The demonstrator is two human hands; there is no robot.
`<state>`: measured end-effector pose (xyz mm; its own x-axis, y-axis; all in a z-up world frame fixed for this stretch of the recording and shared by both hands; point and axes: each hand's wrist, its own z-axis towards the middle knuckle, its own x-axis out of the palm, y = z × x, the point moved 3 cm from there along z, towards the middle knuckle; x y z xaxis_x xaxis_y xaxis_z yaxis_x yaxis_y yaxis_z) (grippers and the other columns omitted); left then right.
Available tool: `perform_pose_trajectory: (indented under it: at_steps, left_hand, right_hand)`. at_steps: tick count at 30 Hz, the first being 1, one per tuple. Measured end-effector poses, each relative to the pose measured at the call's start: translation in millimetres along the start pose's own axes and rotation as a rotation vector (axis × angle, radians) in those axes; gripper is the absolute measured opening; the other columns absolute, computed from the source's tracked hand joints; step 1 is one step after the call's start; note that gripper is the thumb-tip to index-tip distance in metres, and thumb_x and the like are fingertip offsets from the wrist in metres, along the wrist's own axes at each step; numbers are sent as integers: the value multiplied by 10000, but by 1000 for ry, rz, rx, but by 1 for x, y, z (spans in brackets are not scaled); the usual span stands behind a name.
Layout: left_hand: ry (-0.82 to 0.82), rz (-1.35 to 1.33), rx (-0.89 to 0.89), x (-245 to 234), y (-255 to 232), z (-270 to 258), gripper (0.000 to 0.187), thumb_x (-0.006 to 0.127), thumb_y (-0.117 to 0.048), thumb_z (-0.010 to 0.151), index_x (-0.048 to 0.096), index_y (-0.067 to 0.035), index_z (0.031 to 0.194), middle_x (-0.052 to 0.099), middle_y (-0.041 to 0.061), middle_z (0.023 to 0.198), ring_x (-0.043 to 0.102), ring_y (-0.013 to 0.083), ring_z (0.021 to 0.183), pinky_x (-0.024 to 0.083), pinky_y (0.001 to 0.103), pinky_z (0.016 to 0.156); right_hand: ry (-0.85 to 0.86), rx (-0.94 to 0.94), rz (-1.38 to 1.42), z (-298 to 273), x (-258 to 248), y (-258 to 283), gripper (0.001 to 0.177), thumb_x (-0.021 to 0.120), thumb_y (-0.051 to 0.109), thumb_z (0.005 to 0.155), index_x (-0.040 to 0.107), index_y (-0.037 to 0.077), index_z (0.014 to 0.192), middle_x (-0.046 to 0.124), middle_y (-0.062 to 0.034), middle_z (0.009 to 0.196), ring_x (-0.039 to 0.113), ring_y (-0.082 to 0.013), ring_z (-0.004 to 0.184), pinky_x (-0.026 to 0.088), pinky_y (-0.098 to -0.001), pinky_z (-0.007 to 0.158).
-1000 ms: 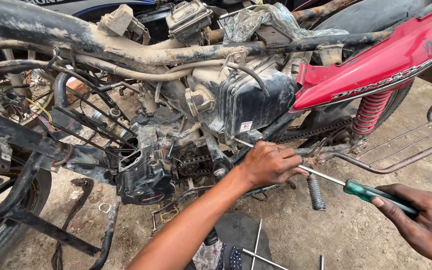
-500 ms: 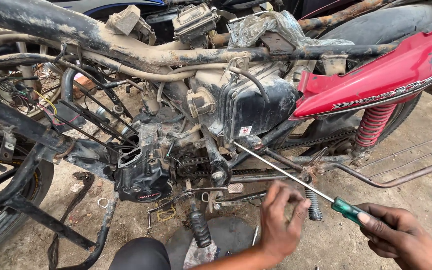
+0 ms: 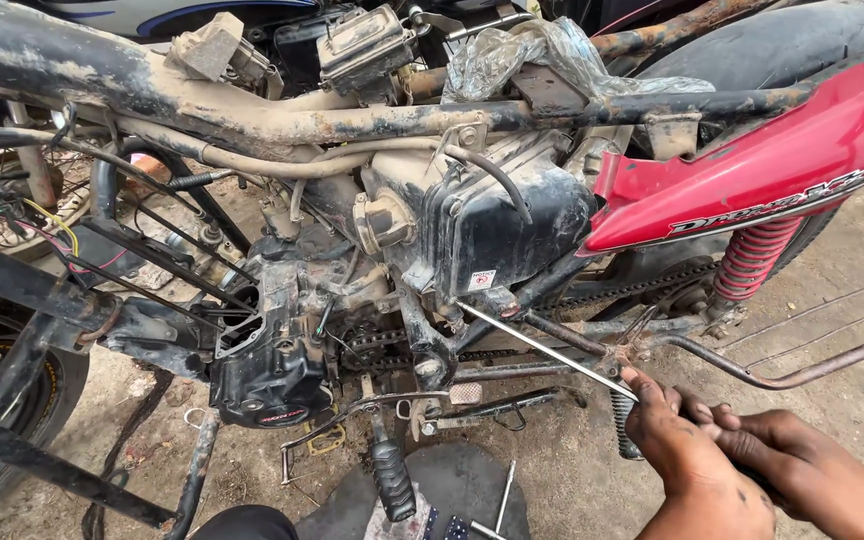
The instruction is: Remove the air filter cover and air filter from a motorcycle for inspection or replacement.
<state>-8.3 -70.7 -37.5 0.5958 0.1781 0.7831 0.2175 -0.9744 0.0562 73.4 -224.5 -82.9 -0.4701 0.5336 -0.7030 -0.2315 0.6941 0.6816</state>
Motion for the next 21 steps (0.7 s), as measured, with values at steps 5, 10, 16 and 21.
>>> perform_pose_trajectory:
  at_steps: [5,10,16,21]
  left_hand:
    - [95,3,17,-23,6,29,548,531,-593,999,356,-115,796,328,29,598,342,183,502,456,361,627]
    - [790,-125,-19,-8,2,23,576,437,-574,1131,301,-166,748,312,-8,578,344,142,478,500,374,786]
    - [591,198,250,19,-64,14,471,502,-553,1034,456,-111,878,504,42,670,563,202,604,557,447,752]
    - [473,371,522,16,-144,27,385,519,-436,1034,523,-79,890,603,65,708,631,195,645,587,382,675]
  right_hand:
    - [-178,-163,-286,-22,10,46,554,698,501,850,767,76,1200,826,-132,1036,786,-259,1029,588,-338,800]
    - [-715,-425,-369,-53,10,108,402,845,284,665,771,85,1006,743,-61,809,766,-201,736,588,-284,729]
    - [-894,-422,-593,-52,30,119,329,911,181,607,682,66,813,689,-71,715,643,-218,621,511,-314,615]
    - [-840,-257,-711,-61,36,131,344,855,260,737,665,84,964,679,-43,763,685,-216,724,540,-314,677]
